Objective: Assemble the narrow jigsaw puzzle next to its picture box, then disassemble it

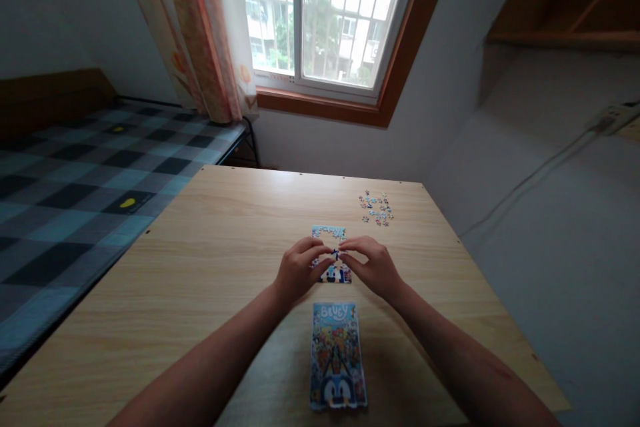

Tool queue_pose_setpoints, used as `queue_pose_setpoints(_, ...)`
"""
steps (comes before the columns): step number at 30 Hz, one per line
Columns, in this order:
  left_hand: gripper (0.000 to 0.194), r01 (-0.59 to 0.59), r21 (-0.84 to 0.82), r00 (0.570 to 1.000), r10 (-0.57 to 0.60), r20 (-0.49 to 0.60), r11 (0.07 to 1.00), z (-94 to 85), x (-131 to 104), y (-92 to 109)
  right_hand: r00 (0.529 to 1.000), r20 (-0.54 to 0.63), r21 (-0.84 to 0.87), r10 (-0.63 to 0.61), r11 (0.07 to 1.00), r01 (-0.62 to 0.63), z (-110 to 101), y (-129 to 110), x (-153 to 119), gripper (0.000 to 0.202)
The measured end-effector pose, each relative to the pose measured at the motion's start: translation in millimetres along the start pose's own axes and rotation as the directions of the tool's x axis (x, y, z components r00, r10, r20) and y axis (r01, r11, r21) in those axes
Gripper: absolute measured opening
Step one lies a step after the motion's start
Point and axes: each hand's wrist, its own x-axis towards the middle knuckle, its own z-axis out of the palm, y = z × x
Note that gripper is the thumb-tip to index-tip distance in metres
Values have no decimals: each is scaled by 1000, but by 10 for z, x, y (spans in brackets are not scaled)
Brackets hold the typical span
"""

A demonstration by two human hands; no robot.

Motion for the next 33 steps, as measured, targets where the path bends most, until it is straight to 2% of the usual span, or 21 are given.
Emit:
queue_pose_setpoints(2,17,-9,31,1000,9,-16,999,-1,1,1,991,9,127,130,983,-130,74,51,-12,18)
queue_pose_setpoints(5,16,-49,78,998,52,-39,996,-6,6,15,940,145,400,308,851,-341,180,136,-16,34)
queue_pose_setpoints(7,15,-90,102,995,94,-33,991,-18,12,17,910,202,484,362,771,-414,213,189,8,40)
queue_pose_setpoints(9,16,-114,104,993,114,1,988,-49,26,-9,899,188,482,395,761,-435,207,237,56,41)
queue_pose_setpoints(12,14,-37,115,999,34,28,993,-141,69,-122,909,156,391,387,821,-416,161,292,167,36)
queue_pose_setpoints(15,12,76,156,993,-88,73,985,-254,120,-273,912,281,199,299,912,-360,144,334,286,26)
queue_pose_setpoints(17,17,92,147,980,-115,160,985,-302,137,-346,881,390,54,268,948,-313,169,366,351,21)
queue_pose_setpoints(20,41,74,120,935,-111,336,990,-306,121,-395,845,460,-71,271,960,-270,241,432,420,22)
queue_pose_setpoints(23,72,53,137,863,-114,493,989,-264,75,-415,837,479,-61,264,962,-268,318,502,462,18)
queue_pose_setpoints(25,84,47,163,828,-129,546,986,-240,51,-428,833,486,-50,265,960,-276,357,529,474,13)
queue_pose_setpoints(28,88,41,183,804,-141,577,982,-224,38,-440,841,470,-83,270,961,-262,391,522,464,9)
queue_pose_setpoints(33,86,40,198,789,-153,594,979,-222,46,-435,890,404,-180,212,972,-150,407,442,408,9)
